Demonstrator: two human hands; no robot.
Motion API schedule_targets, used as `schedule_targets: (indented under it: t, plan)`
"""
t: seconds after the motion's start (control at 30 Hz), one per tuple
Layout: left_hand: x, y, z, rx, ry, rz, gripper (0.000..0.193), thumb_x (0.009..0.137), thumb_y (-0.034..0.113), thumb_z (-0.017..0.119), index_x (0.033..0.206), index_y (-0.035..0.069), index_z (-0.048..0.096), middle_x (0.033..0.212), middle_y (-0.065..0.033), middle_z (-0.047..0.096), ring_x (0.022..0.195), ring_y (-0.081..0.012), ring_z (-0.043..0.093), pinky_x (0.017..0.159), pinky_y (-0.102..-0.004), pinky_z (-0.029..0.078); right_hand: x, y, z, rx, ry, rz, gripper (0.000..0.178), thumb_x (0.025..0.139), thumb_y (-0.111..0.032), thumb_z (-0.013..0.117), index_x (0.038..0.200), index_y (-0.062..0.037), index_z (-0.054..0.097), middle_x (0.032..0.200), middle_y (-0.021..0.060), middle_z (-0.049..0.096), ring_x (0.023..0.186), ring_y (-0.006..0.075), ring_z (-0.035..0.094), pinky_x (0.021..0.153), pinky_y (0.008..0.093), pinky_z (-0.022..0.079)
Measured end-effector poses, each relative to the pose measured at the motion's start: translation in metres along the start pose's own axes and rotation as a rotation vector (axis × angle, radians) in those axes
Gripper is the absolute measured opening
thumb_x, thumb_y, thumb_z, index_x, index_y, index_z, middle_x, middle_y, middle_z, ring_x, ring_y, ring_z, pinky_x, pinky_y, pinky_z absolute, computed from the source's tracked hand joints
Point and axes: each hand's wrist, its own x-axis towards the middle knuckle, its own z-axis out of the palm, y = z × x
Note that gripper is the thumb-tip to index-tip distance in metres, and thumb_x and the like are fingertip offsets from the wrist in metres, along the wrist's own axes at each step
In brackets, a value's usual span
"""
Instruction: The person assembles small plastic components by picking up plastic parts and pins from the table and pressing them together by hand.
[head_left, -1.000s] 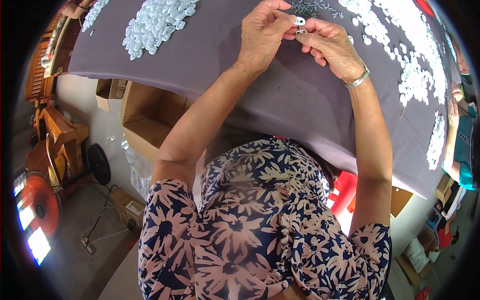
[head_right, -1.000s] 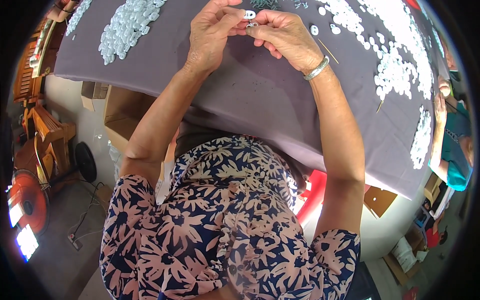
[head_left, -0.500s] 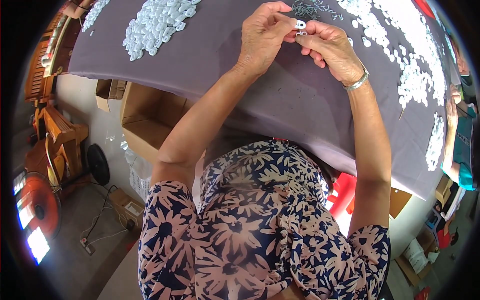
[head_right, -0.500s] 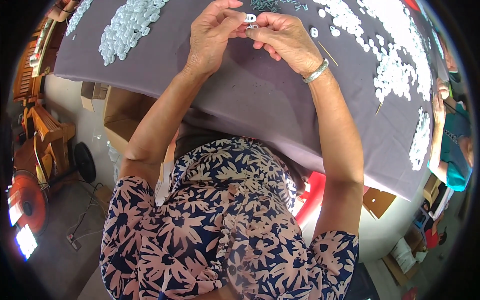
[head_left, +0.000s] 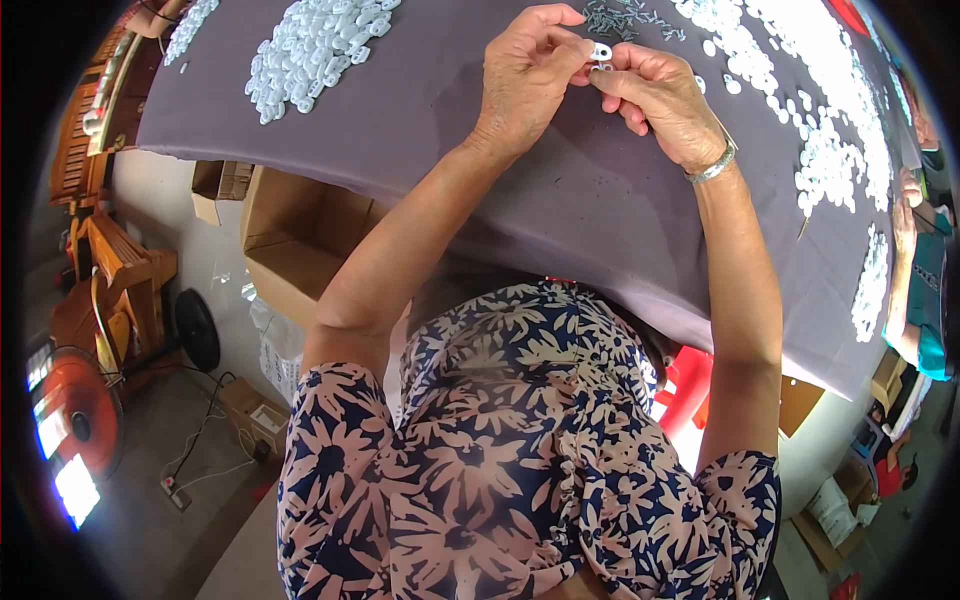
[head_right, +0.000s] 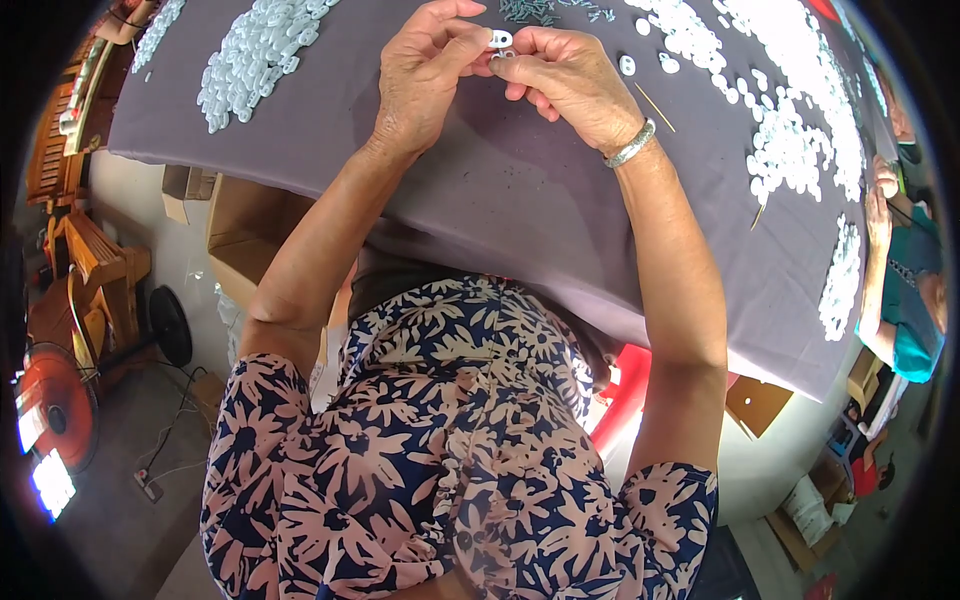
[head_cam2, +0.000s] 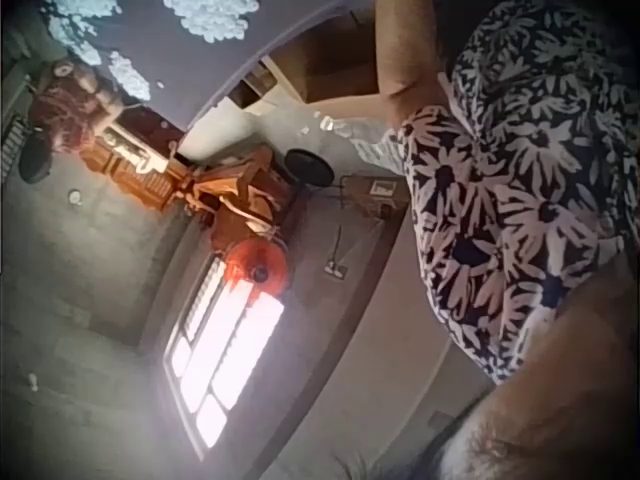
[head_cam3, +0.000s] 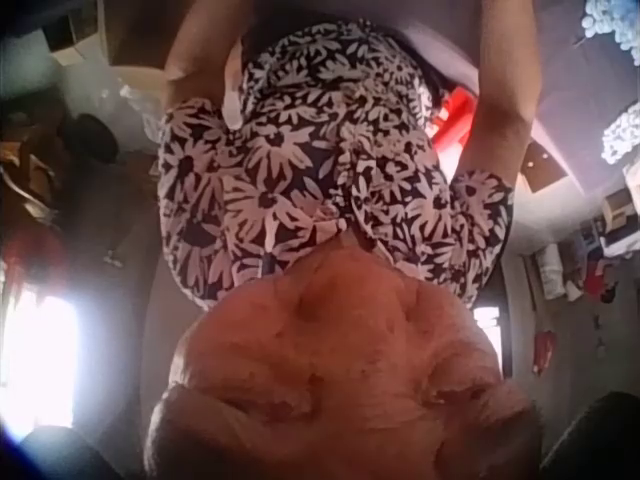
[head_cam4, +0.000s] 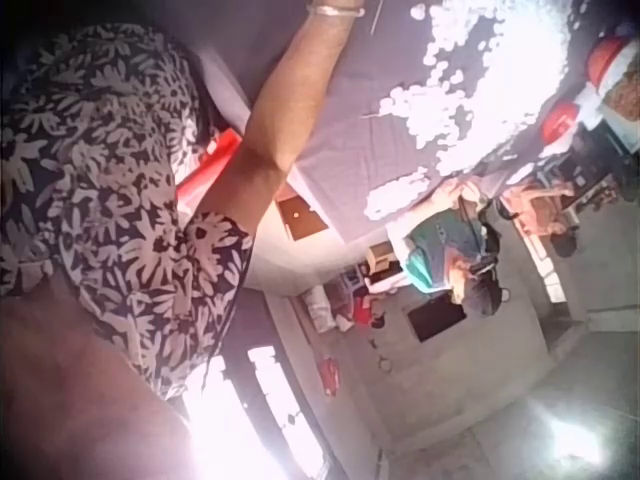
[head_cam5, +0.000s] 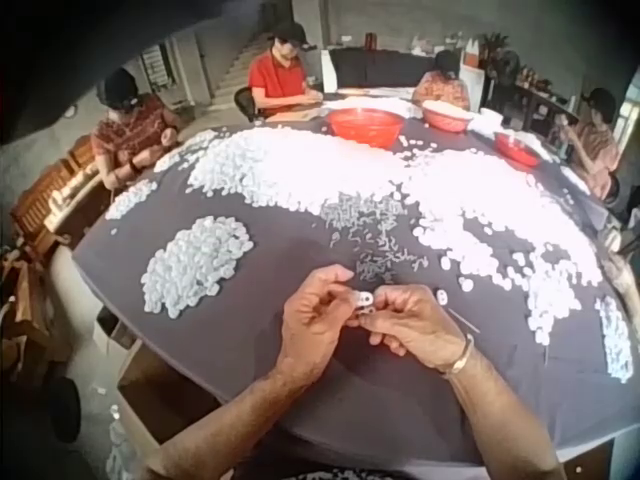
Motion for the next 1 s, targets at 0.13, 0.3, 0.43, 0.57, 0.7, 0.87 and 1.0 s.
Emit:
schedule_targets:
  t: [0.13, 0.3, 0.43, 0.57, 0.7, 0.87, 1.0]
  plan:
    - [-0.001, 0.002, 0.002, 0.048, 0.02, -0.007, 0.024, 0.09, -0.002, 0.055, 0.114, 0.003, 0.054, 0.085, -0.0016, 0.062, 0.073, -0.0065, 0.057, 0.065, -0.0212, 0.049, -0.001, -0.003, 0.003, 0.011, 0.022, -0.003, 0.014, 0.088, -0.02, 0.064, 0.087, -0.006, 0.064, 0.066, -0.0017, 0.057, 0.047, -0.0006, 0.042, 0.041, 0.0152, 0.03]
    - [-0.001, 0.006, 0.004, 0.042, 0.012, -0.008, 0.024, 0.091, -0.001, 0.056, 0.114, 0.002, 0.054, 0.085, -0.002, 0.063, 0.073, -0.0063, 0.057, 0.065, -0.0208, 0.048, 0.001, 0.001, 0.001, 0.008, 0.027, -0.005, 0.014, 0.088, -0.02, 0.065, 0.086, -0.0062, 0.065, 0.066, -0.0012, 0.057, 0.046, 0.0002, 0.041, 0.042, 0.0157, 0.03]
    - [-0.003, 0.012, 0.007, 0.061, 0.018, -0.024, 0.024, 0.09, -0.002, 0.057, 0.114, 0.003, 0.054, 0.084, -0.0012, 0.063, 0.073, -0.0057, 0.057, 0.065, -0.0202, 0.048, 0.001, 0.001, 0.001, -0.004, 0.035, 0.0, 0.014, 0.088, -0.02, 0.065, 0.086, -0.0057, 0.065, 0.067, -0.0008, 0.058, 0.046, 0.0005, 0.041, 0.042, 0.0159, 0.031]
    - [-0.002, 0.007, 0.003, 0.131, 0.012, -0.003, 0.026, 0.089, -0.003, 0.057, 0.114, 0.003, 0.054, 0.084, -0.0007, 0.062, 0.074, -0.0051, 0.056, 0.066, -0.0198, 0.048, 0.001, -0.001, 0.004, -0.004, 0.053, 0.007, 0.015, 0.089, -0.02, 0.065, 0.086, -0.005, 0.065, 0.069, 0.0002, 0.06, 0.046, 0.0008, 0.041, 0.042, 0.0159, 0.031]
    - [-0.001, 0.007, 0.004, 0.135, 0.011, -0.004, 0.026, 0.089, -0.003, 0.057, 0.114, 0.003, 0.054, 0.085, -0.0008, 0.062, 0.074, -0.0051, 0.056, 0.066, -0.0199, 0.048, 0.0, -0.001, 0.004, 0.006, 0.054, 0.023, 0.015, 0.089, -0.02, 0.065, 0.086, -0.0046, 0.065, 0.072, 0.0014, 0.062, 0.046, 0.0009, 0.041, 0.042, 0.016, 0.032]
    - [0.0, 0.012, 0.004, 0.129, -0.007, 0.011, 0.025, 0.089, -0.004, 0.057, 0.114, 0.002, 0.053, 0.085, -0.001, 0.061, 0.074, -0.0057, 0.056, 0.067, -0.0199, 0.048, 0.001, 0.001, 0.006, 0.054, 0.063, -0.005, 0.014, 0.089, -0.018, 0.065, 0.087, -0.0041, 0.065, 0.074, 0.0026, 0.063, 0.047, 0.0009, 0.041, 0.042, 0.0159, 0.032]
    - [0.0, 0.013, 0.004, 0.112, -0.02, 0.001, 0.026, 0.09, -0.004, 0.056, 0.115, 0.001, 0.052, 0.085, -0.0014, 0.061, 0.075, -0.0057, 0.056, 0.067, -0.0201, 0.048, 0.002, 0.005, 0.004, 0.057, 0.064, 0.003, 0.014, 0.089, -0.017, 0.065, 0.087, -0.0039, 0.065, 0.076, 0.0031, 0.065, 0.047, 0.0008, 0.041, 0.042, 0.0159, 0.032]
